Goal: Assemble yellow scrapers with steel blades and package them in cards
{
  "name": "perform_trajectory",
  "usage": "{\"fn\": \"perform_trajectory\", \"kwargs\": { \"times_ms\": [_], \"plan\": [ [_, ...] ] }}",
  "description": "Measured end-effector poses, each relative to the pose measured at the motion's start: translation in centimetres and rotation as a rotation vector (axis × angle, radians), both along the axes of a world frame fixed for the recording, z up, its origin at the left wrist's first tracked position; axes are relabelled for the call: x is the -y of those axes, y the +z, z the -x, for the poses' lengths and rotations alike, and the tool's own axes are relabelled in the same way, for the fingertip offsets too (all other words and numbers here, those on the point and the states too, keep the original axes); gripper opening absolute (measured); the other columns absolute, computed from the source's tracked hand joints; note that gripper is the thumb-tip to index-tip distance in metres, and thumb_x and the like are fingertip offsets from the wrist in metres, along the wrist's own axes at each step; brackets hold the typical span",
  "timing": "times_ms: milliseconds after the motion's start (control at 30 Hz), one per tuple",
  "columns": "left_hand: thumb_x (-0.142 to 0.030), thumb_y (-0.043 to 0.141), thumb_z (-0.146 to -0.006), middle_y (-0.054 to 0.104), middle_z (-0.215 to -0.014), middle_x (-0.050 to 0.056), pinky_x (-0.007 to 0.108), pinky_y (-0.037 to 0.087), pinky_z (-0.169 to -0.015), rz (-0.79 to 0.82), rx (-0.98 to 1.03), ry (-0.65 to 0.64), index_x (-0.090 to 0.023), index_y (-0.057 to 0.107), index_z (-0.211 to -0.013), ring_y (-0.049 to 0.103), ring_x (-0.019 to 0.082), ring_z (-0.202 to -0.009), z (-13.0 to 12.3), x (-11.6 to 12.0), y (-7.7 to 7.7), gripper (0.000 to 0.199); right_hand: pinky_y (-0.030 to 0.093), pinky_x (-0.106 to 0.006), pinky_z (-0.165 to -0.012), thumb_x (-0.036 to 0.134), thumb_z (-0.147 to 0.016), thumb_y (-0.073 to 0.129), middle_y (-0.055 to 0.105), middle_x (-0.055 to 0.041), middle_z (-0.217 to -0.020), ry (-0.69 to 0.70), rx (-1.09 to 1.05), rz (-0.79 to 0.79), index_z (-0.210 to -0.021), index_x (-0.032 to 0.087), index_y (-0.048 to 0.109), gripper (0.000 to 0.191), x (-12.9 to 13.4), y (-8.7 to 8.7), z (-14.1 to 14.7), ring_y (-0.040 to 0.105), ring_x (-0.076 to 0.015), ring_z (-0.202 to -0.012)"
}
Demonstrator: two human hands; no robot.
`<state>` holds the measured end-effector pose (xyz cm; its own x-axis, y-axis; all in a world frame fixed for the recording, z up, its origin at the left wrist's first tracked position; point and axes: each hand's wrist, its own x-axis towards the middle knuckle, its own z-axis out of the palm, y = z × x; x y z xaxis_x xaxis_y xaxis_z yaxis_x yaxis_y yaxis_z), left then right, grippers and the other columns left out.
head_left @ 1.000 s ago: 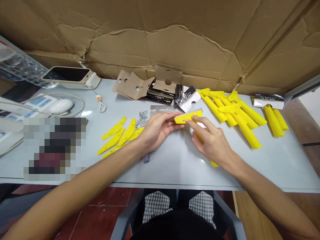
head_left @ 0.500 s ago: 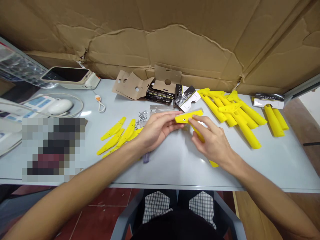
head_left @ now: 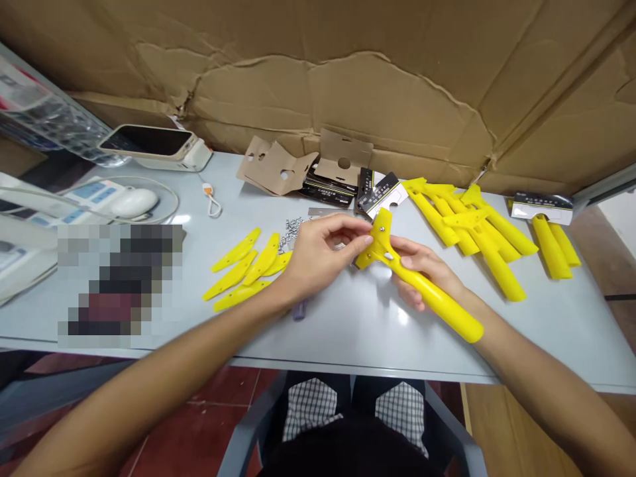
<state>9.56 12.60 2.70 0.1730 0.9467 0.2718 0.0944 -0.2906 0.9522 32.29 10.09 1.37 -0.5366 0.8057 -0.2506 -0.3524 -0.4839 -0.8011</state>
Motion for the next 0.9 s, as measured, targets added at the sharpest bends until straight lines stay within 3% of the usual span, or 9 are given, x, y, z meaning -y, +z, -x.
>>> {"fn": "perform_trajectory", "kwargs": {
  "times_ms": [133, 267, 367, 633, 900],
  "plan": [
    [-0.022, 0.085, -0.084, 0.079, -0.104, 0.006, 0.032, 0.062, -0.08, -0.085, 0.069, -0.014, -0.021, 0.082, -0.097, 0.073, 0.017, -0.089, 0.2, -0.3, -0.2, 0.014, 0.044, -0.021, -0.029, 0.029, -0.088, 0.074, 0.074, 0.0043, -0.077, 0.075, -0.085, 0.02, -0.142, 0.02, 0.049, 0.06, 0.3, -0.2, 0.2, 0.055, -0.01, -0.035],
    [-0.026, 0.085, -0.085, 0.082, -0.107, 0.007, 0.034, 0.063, -0.091, 0.106, 0.168, -0.07, -0.02, 0.08, -0.101, 0.077, 0.02, -0.099, 0.1, -0.1, 0.7, 0.018, 0.043, -0.02, -0.03, 0.031, -0.093, 0.069, 0.069, 0.0081, -0.066, 0.132, -0.107, 0.032, -0.149, 0.019, 0.04, 0.065, 0.4, -0.3, 0.1, 0.052, -0.0104, -0.034],
    [-0.029, 0.088, -0.083, 0.083, -0.105, 0.008, 0.033, 0.064, -0.091, 0.22, 0.191, -0.069, -0.018, 0.08, -0.1, 0.078, 0.021, -0.098, 0.0, 0.1, 1.2, 0.022, 0.044, -0.02, -0.03, 0.032, -0.095, 0.067, 0.066, 0.0099, -0.059, 0.171, -0.096, 0.042, -0.15, 0.017, 0.036, 0.065, 0.4, -0.7, 0.1, 0.053, -0.0119, -0.033],
    [-0.027, 0.094, -0.078, 0.081, -0.092, 0.008, 0.031, 0.065, -0.082, 0.394, 0.232, -0.039, -0.017, 0.08, -0.095, 0.077, 0.02, -0.086, -0.1, 0.1, 0.9, 0.024, 0.048, -0.022, -0.029, 0.029, -0.09, 0.074, 0.08, -0.0013, -0.096, 0.163, -0.107, 0.078, -0.141, 0.018, 0.047, 0.059, 0.4, -1.4, 0.6, 0.06, -0.0098, -0.036],
    [-0.033, 0.1, -0.069, 0.082, -0.099, 0.008, 0.034, 0.066, -0.086, 0.38, 0.215, -0.082, -0.018, 0.083, -0.099, 0.078, 0.022, -0.091, 0.0, 0.1, 1.2, 0.038, 0.051, -0.021, -0.031, 0.027, -0.094, 0.071, 0.076, 0.0034, -0.082, 0.187, -0.154, 0.071, -0.144, 0.018, 0.046, 0.057, 0.3, -1.3, 0.5, 0.061, -0.0111, -0.038]
  ]
}}
